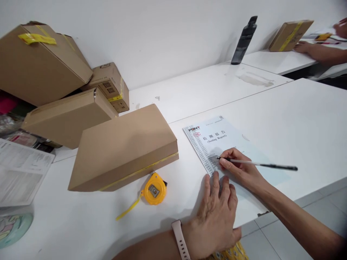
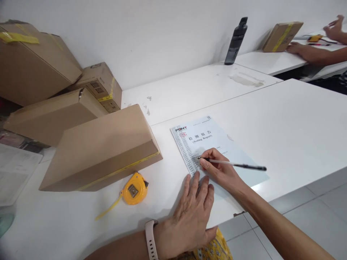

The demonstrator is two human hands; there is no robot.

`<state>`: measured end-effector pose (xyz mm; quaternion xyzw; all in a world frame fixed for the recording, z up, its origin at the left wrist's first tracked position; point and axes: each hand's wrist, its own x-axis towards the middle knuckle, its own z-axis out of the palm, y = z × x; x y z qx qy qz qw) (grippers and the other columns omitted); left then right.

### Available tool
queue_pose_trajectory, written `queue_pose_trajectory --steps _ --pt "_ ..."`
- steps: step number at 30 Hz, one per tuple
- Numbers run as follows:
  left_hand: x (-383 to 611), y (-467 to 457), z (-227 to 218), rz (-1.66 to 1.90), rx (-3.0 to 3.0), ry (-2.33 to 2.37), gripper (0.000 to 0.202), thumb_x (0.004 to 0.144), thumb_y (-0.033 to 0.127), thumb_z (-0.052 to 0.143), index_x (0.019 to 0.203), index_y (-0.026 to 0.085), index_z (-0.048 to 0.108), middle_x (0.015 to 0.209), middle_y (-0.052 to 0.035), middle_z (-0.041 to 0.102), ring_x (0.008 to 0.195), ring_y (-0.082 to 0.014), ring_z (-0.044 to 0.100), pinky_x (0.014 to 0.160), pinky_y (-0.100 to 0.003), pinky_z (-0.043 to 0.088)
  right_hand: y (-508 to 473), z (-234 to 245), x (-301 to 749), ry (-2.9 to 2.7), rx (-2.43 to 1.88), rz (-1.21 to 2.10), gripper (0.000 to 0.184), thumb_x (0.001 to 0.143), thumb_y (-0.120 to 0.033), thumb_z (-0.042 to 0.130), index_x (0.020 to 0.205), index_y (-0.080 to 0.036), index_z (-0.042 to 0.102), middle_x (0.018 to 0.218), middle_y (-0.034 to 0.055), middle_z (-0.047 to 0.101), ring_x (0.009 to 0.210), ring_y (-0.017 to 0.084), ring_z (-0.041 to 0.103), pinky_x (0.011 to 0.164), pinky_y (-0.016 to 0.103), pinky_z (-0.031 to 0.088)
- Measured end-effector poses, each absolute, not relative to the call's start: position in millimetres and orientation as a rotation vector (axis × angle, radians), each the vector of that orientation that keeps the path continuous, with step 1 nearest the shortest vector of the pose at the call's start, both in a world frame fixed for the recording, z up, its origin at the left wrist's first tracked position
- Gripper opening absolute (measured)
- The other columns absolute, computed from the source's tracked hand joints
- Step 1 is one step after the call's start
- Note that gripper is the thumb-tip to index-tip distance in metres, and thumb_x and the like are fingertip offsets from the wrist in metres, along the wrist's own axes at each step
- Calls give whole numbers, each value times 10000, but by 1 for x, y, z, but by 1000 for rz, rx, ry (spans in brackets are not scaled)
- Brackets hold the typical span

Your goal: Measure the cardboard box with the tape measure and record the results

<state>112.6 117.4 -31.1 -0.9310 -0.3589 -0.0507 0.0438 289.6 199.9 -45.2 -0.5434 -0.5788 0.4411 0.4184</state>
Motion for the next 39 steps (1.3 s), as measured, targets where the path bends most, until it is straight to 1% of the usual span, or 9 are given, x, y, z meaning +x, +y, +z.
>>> queue_pose_trajectory --steps 2,3,6,8,9,15,21,32,39 --pt "113 117 -31 -160 -2846 -1090 784 967 600 462 1501 26 459 1569 -210 476 1513 -457 297 1240 -589 162 201 -47 290 -1443 -1329 1131 340 865 -565 725 906 -246 614 769 24 627 666 171 555 575 310 471" --pt "113 117 -31 -160 -2841 -1087 784 967 599 461 1500 23 459 1573 -214 470 1513 -461 296 1240 -594 156 201 -48 290 -1437 -1334 1129 340 866 -561 728 893 -245 607 740 15 616 648 166 551 564 304 464" --pt "113 117 -31 -156 -2836 -1083 787 966 598 464 1503 22 456 1582 -222 455 1510 -464 302 1236 -606 151 199 -54 289 -1443 -1389 1106 330 912 -514 685 785 -246 541 617 -43 481 533 122 437 483 271 377" --pt "114 118 -31 -148 -2835 -1090 784 965 593 465 1506 26 456 1575 -216 467 1509 -461 305 1234 -612 158 197 -56 289 -1475 -1425 1073 346 923 -473 668 730 -245 494 598 -60 410 503 105 364 449 258 320" --pt "114 118 -31 -146 -2836 -1090 785 964 593 464 1508 26 454 1573 -213 471 1510 -459 305 1232 -614 164 197 -57 289 -1498 -1435 1061 347 920 -455 667 717 -245 480 596 -63 396 499 102 352 443 255 309" --pt "114 119 -29 -150 -2809 -1091 817 960 597 470 1522 5 433 1568 -218 477 1503 -447 324 1232 -596 201 196 -60 290 -1592 -1465 1019 300 926 -406 631 730 -248 468 588 -60 426 498 108 387 446 256 330" --pt "115 119 -30 -138 -2810 -1079 836 939 611 502 1519 12 442 1574 -221 470 1496 -441 343 1211 -561 267 195 -61 290 -1629 -1505 999 278 939 -374 598 735 -252 453 598 -59 439 503 113 385 457 265 315" --pt "116 118 -31 -124 -2813 -1087 867 920 628 535 1521 11 439 1578 -224 465 1493 -445 346 1214 -565 252 196 -62 290 -1648 -1494 1015 285 943 -371 597 732 -252 447 584 -65 422 488 113 411 455 266 326" --pt "116 120 -30 -144 -2822 -1075 849 927 609 537 1511 -1 449 1569 -230 475 1486 -445 364 1203 -561 279 196 -64 291 -1646 -1473 1003 283 976 -378 566 749 -249 456 605 -62 418 499 109 383 463 266 317"
